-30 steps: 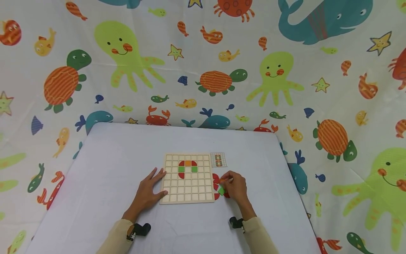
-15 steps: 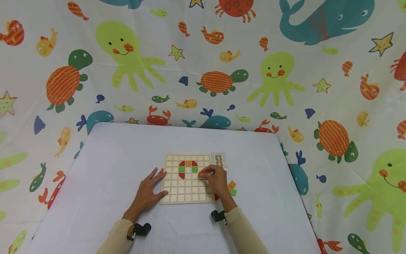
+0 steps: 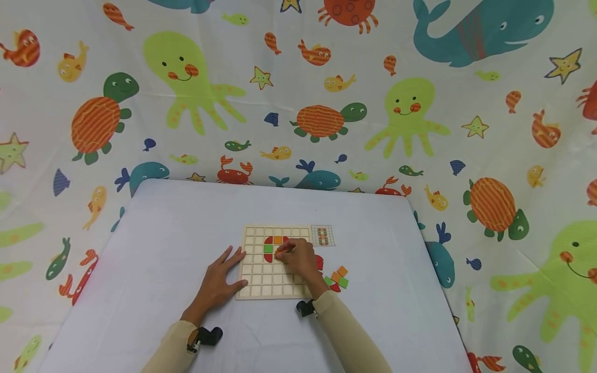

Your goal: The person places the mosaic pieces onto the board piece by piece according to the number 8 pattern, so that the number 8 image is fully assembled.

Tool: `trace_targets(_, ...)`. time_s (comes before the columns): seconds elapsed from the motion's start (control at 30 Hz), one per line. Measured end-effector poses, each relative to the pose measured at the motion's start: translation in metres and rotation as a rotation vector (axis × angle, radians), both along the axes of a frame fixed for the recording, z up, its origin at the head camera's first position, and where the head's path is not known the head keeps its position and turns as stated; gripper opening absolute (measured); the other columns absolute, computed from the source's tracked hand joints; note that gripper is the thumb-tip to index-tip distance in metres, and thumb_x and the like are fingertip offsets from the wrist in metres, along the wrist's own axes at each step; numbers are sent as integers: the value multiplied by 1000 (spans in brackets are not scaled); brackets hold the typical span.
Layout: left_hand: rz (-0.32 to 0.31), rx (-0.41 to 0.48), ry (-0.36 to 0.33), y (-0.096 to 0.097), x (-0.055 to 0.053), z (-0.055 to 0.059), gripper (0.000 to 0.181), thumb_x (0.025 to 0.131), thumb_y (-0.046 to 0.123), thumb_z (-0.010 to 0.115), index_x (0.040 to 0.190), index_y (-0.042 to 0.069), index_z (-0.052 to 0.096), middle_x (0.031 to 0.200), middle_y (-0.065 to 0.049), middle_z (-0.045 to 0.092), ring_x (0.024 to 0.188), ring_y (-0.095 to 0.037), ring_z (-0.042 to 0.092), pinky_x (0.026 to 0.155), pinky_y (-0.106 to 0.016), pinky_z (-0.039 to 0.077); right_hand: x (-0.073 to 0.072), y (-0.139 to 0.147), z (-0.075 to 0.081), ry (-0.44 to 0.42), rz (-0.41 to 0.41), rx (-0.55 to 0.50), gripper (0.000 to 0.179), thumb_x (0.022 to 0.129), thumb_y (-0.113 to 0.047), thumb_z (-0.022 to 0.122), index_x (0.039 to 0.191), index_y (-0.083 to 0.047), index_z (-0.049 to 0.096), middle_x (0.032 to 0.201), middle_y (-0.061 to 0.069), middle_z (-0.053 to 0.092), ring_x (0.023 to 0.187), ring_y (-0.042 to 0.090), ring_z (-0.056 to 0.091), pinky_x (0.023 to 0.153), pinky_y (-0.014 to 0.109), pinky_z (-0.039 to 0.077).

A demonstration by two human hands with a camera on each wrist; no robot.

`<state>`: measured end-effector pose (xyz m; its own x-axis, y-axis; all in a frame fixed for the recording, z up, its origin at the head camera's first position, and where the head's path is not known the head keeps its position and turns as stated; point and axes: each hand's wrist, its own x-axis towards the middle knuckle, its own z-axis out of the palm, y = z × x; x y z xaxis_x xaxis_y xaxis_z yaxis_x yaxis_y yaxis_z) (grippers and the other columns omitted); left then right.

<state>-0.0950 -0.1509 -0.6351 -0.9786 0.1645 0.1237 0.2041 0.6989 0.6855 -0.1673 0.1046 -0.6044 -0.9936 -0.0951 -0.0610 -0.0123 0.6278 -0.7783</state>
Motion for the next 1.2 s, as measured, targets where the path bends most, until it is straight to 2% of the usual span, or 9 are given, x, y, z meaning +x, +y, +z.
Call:
trace_targets(0.1,-1,-10,-19,0,0,1,82,85,28,88,157,10,53,167,-16,45,157,-49,34,119,-78,31,-1,-3,-1,-11,-2,63,6,87,-25,88,89,-26,82,85,-11,78,89,10,70,70,26,53)
trace_targets(0.23,-2,-16,-28,0,0,1,81,86,28,88,157,11,53,168,-15,44,158,-48,33,119,-79,30,0,-5,1,10,10,132,6,88,-26,88,88,-26,82,90,-9,72,88,11,66,69,27,50)
trace_targets(0.37,-5,-10,-27,0,0,2,81,86,29,88,157,11,53,168,-15,44,158,-49,33,118,-79,31,3,-5,3,37,42,159,4,89,-24,88,89,-22,84,91,-5,68,85,12,63,69,29,49)
trace_targets(0.57,3,-14,-8,0,0,1,82,85,30,88,156,10,54,167,-17,45,156,-51,36,116,-80,32,5,-5,6,17,59,178,4,88,-24,87,91,-22,86,94,-7,71,89,11,67,70,28,51)
trace_targets(0.73,0,-15,8,0,0,-2,82,84,30,88,155,9,55,166,-18,47,155,-52,37,115,-80,34,6,-5,5,29,53,175,4,88,-24,88,91,-22,86,92,-6,71,88,12,67,69,27,51)
trace_targets(0.97,-9,-5,-16,-2,-2,-5,83,83,29,88,157,10,53,167,-15,46,156,-50,35,117,-79,33,6,-3,4,50,40,152,7,86,-25,88,93,-21,86,91,-7,70,88,12,67,70,26,51)
trace_targets(1.1,-7,1,-4,-1,-2,-5,83,83,30,88,156,10,54,166,-16,46,156,-50,35,116,-79,33,9,8,8,93,33,66,11,87,-20,88,97,-17,85,94,-1,72,82,13,67,64,26,51)
trace_targets(1.2,-4,-1,7,-1,-2,-4,83,83,30,88,156,9,54,166,-18,47,155,-51,36,115,-80,33,11,25,11,101,29,11,13,88,-17,86,101,-15,84,97,2,72,73,12,63,56,25,47)
